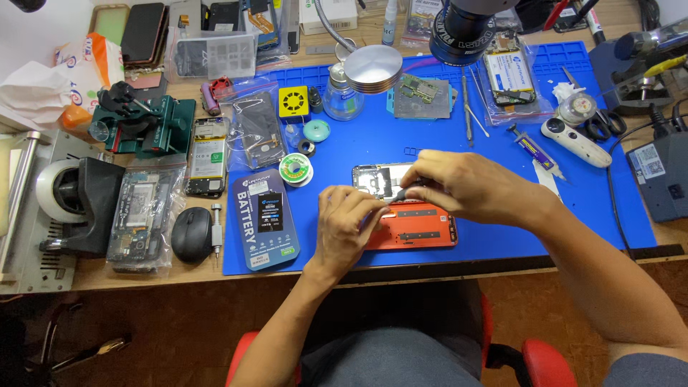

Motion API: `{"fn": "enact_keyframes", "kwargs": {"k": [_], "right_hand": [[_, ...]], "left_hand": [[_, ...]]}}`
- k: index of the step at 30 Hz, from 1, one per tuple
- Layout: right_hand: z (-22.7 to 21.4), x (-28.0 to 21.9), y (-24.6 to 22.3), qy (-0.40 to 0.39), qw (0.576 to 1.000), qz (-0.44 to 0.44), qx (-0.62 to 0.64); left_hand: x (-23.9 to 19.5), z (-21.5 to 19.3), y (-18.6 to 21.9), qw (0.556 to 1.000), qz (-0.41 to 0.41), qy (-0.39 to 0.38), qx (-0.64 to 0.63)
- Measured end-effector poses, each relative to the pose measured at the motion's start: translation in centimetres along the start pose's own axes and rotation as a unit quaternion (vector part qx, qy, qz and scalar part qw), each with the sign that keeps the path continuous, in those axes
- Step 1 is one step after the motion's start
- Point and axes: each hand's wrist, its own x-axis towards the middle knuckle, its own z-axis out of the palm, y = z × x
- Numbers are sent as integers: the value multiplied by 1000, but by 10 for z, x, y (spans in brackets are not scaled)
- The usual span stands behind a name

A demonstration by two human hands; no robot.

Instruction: The person uses a metal prying tool to separate the back cover of a red smartphone. They then use a screwdriver to remove screws from the internal frame and lift out the battery and other internal components.

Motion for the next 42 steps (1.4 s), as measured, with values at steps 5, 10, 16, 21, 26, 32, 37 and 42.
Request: {"fn": "enact_keyframes", "kwargs": {"k": [5, 10, 16, 21, 26, 32, 37, 42], "right_hand": [[11, -10, 34, 48, 997, 52, -9], [38, 12, 42, 100, 993, 15, -64], [58, 57, 55, 165, 977, -44, -126], [64, 78, 50, 163, 973, -62, -152], [62, 85, 45, 141, 973, -57, -172], [57, 86, 36, 142, 968, -70, -194], [55, 90, 28, 144, 955, -78, -247], [45, 101, -13, 0, 943, -31, -331]], "left_hand": [[-15, 4, 21, 997, 46, -34, 50], [-13, 1, 9, 998, 31, -40, 44], [-5, -13, -11, 996, -62, -7, 57], [-7, -12, -13, 997, -51, 7, 60], [-9, -7, -16, 997, -54, 15, 60], [-10, -6, -18, 997, -57, 16, 56], [-11, -2, -19, 997, -60, 18, 54], [-12, 0, -19, 996, -68, 33, 50]]}}
